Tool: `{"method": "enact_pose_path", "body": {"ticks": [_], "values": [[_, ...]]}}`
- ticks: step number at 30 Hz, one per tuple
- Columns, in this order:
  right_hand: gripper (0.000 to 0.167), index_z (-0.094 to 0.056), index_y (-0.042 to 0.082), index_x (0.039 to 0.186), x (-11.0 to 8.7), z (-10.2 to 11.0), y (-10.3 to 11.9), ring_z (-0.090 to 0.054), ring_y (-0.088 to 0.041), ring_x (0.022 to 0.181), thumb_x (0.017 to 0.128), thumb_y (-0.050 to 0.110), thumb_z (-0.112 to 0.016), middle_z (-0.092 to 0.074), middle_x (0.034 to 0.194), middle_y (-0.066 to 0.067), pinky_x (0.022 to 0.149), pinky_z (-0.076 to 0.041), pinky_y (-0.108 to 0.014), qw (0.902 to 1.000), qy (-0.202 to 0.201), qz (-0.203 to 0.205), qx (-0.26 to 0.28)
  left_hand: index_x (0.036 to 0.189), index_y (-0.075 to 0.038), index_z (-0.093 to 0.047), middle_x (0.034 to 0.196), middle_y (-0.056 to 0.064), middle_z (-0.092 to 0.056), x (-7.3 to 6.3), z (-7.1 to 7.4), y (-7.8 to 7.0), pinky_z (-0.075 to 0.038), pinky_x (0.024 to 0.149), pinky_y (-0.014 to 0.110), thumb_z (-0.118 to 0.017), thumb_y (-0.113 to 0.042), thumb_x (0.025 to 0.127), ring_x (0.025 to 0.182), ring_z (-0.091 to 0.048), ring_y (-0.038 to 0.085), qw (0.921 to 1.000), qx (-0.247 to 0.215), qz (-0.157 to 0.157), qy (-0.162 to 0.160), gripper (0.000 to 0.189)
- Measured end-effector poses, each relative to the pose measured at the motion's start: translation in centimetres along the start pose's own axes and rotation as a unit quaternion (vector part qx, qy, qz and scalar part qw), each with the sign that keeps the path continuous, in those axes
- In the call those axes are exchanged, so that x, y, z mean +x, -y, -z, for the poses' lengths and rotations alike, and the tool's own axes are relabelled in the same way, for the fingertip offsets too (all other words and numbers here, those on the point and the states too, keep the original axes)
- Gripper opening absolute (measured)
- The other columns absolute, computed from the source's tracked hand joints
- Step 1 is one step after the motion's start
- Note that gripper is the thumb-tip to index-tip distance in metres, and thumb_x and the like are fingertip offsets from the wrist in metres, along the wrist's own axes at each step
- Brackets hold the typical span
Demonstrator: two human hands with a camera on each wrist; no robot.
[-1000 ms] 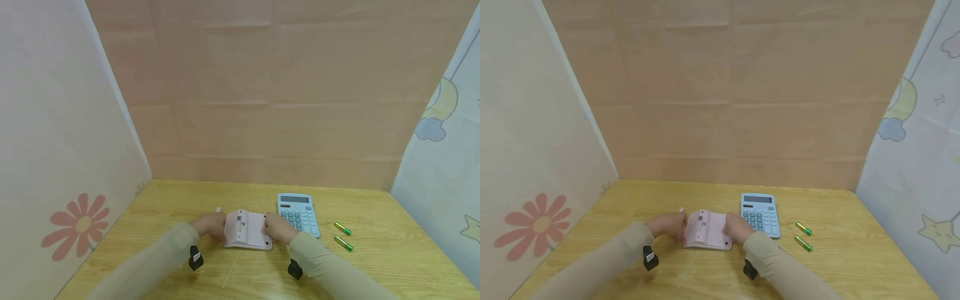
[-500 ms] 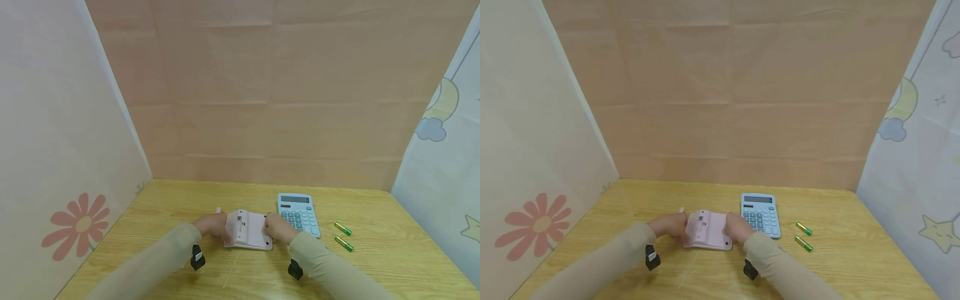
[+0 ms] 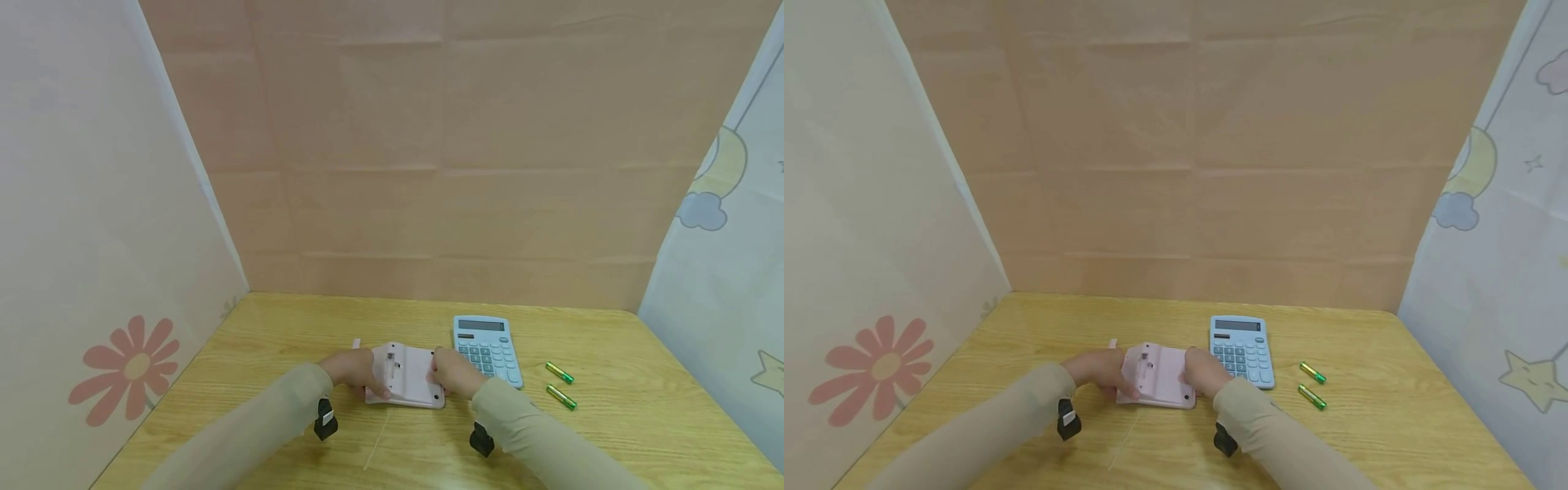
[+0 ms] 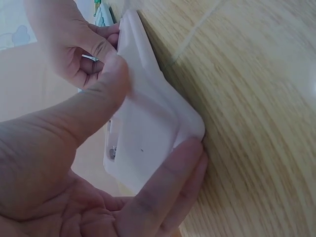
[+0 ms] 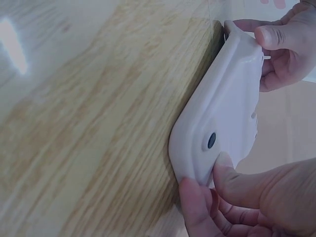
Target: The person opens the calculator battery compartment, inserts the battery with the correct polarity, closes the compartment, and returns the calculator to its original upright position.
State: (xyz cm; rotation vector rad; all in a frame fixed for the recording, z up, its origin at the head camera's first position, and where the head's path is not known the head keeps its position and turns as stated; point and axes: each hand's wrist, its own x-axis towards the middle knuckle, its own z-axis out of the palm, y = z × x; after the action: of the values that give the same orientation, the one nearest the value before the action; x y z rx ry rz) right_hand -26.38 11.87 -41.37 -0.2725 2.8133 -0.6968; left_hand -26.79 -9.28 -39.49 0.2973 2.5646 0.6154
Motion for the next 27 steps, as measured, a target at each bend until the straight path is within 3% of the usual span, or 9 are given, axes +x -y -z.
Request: {"method": "enact_pose_path", "body": {"ticks": [11, 17, 27], "values": [[0.014, -0.058, 0.002, 0.081, 0.0, 0.02, -0.07, -0.049, -0.012, 0.049, 0.091, 0.008, -0.066, -0.054, 0.064, -0.006, 0.048, -0.04, -0.022, 0.9998, -0.004, 0.013, -0.012, 0.095, -0.001, -0.059, 0.077, 0.008, -0.062, 0.02, 0.18, -0.14, -0.046, 0.06, 0.028, -0.08, -0.04, 0.079, 0.056, -0.056, 0.016, 0.9999, 0.003, -0.001, 0.01, 0.047], [0.015, -0.057, 0.002, 0.081, 0.01, 0.01, -0.04, -0.049, -0.013, 0.049, 0.091, 0.008, -0.066, -0.054, 0.065, -0.006, 0.049, -0.041, -0.023, 0.9999, -0.006, 0.012, -0.011, 0.105, 0.001, -0.057, 0.081, 0.009, -0.059, 0.37, 0.14, -0.05, -0.047, 0.061, 0.03, -0.079, -0.04, 0.08, 0.058, -0.057, 0.018, 0.9997, -0.017, 0.01, 0.012, 0.052], [0.015, -0.057, 0.002, 0.081, 0.06, 0.02, -0.15, -0.049, -0.013, 0.05, 0.092, 0.008, -0.065, -0.054, 0.066, -0.006, 0.049, -0.041, -0.023, 0.9999, -0.003, 0.008, -0.009, 0.106, 0.002, -0.056, 0.085, 0.01, -0.057, 0.65, -0.02, 0.01, -0.05, 0.063, 0.031, -0.08, -0.036, 0.079, 0.06, -0.057, 0.019, 0.9991, -0.038, 0.015, 0.012, 0.052]]}}
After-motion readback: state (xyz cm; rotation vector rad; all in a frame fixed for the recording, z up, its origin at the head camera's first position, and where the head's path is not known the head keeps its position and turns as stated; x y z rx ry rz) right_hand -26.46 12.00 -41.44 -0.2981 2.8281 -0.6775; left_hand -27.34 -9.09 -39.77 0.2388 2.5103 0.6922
